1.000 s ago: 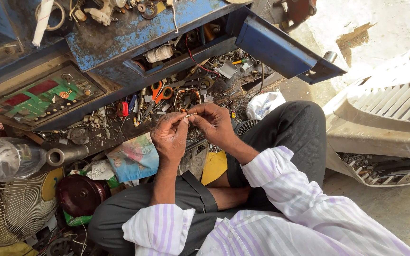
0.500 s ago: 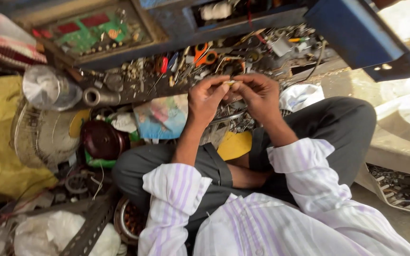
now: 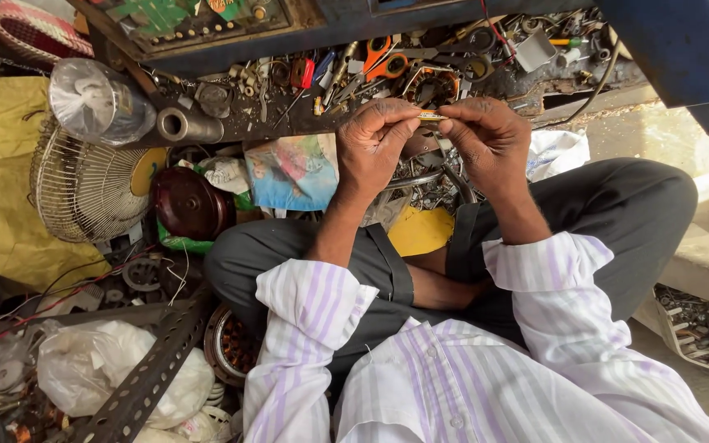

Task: The person pulls a white cloth through a wire loop, strikes a match, and uses the flame to heat a small component. They then pick up a small yellow packet and tear it open with their hands.

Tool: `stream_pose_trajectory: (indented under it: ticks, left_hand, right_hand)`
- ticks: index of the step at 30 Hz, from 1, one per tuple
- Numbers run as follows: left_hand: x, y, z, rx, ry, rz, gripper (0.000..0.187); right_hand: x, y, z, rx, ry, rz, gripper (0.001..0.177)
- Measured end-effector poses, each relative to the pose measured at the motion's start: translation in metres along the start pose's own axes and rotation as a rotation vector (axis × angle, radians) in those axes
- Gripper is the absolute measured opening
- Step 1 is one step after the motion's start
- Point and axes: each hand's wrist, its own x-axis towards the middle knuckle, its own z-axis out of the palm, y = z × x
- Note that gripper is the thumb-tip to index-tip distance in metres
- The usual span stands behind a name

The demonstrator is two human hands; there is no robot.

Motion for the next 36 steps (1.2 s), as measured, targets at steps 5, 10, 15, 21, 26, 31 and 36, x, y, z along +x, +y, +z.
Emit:
stream_pose_trajectory:
  ticks: [5,10,15,21,26,31,36]
  left_hand:
    - [0.005,0.023,0.001,-0.21,-0.052,-0.263,0.019]
    - [-0.004,-0.005,0.003,-0.22,-0.017,-0.151,0.014]
    - [-0.003,0.001,0.006,-0.14,0.023,-0.018,0.01]
    - [0.008,0.026,0.004,0.173,-0.037,-0.043,0.014]
    - [0.008,0.025,0.001,0.389,-0.03,0.176,0.011]
    - [0.009,0.031,-0.002,0.422,-0.016,0.192,0.011]
    - [0.053,0.071,-0.027,0.452,0.15,0.274,0.008]
  right_hand:
    - [-0.002,-0.008,0.005,-0.01,0.03,0.023,0.013]
    - [-0.006,-0.005,0.01,0.003,0.046,0.035,0.012]
    - [-0.01,-0.002,0.014,-0.045,0.043,0.002,0.01]
    - [-0.005,0.005,0.007,0.098,0.084,0.089,0.013]
    - [-0.006,0.007,0.004,-0.063,0.05,0.01,0.009]
    - [-0.003,-0.015,0.008,-0.206,0.028,-0.074,0.012]
    - [0.006,-0.038,0.003,0.039,0.035,-0.042,0.036]
